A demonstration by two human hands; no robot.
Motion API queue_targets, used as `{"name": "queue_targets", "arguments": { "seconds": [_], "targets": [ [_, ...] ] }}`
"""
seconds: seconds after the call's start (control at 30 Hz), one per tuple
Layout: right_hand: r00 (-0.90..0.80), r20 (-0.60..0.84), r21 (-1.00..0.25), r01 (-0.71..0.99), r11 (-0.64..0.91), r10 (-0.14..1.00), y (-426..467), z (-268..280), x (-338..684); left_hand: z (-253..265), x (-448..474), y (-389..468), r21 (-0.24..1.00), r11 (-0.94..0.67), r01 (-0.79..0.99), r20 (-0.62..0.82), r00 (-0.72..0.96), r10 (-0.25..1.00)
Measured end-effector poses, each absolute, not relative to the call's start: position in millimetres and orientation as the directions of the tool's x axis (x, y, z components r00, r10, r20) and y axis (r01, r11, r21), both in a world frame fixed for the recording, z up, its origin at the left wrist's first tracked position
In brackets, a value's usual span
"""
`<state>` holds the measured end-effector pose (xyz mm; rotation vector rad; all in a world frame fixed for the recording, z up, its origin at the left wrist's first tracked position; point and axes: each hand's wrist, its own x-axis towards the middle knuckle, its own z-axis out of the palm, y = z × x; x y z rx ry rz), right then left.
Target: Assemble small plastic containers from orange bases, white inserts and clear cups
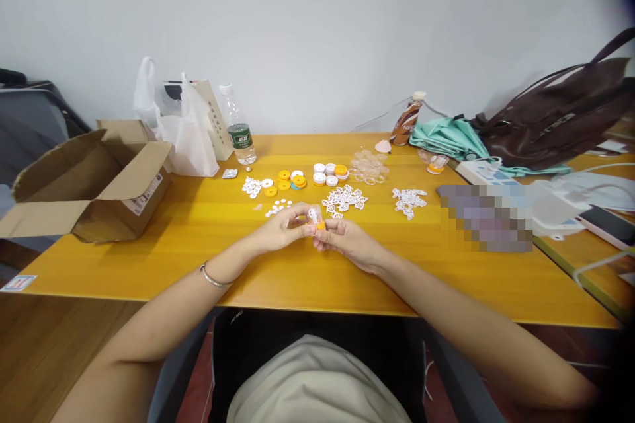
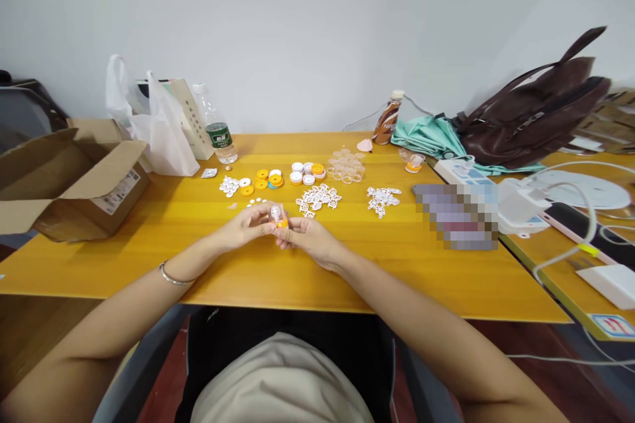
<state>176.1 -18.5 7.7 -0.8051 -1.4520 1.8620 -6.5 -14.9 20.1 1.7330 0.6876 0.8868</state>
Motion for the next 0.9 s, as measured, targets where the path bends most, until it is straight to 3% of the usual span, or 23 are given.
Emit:
{"name": "queue_targets", "arguments": {
  "seconds": [0.3, 0.5, 0.67, 0.9],
  "targets": [
    [-0.676, -0.015, -0.946, -0.229, -0.228, 0.737, -24, 2, 174, 25, -12, -13, 0.97, -0.236, -0.052, 0.206, 0.69, 0.694],
    [-0.756, 0.103, -0.947, -0.273, -0.169, 0.646, -31, 1, 172, 24, -14, -15, 0.978, -0.185, -0.1, 0.192, 0.784, 0.591],
    [-0.814, 0.231, -0.925, -0.354, -0.139, 0.533, -34, 1, 169, 29, -14, -21, 0.994, -0.043, -0.104, 0.111, 0.852, 0.512],
    [-0.837, 0.175, -0.888, -0.362, -0.285, 0.519, -32, -2, 169, 35, -14, -23, 0.987, 0.063, -0.15, 0.106, 0.889, 0.445]
  ]
}}
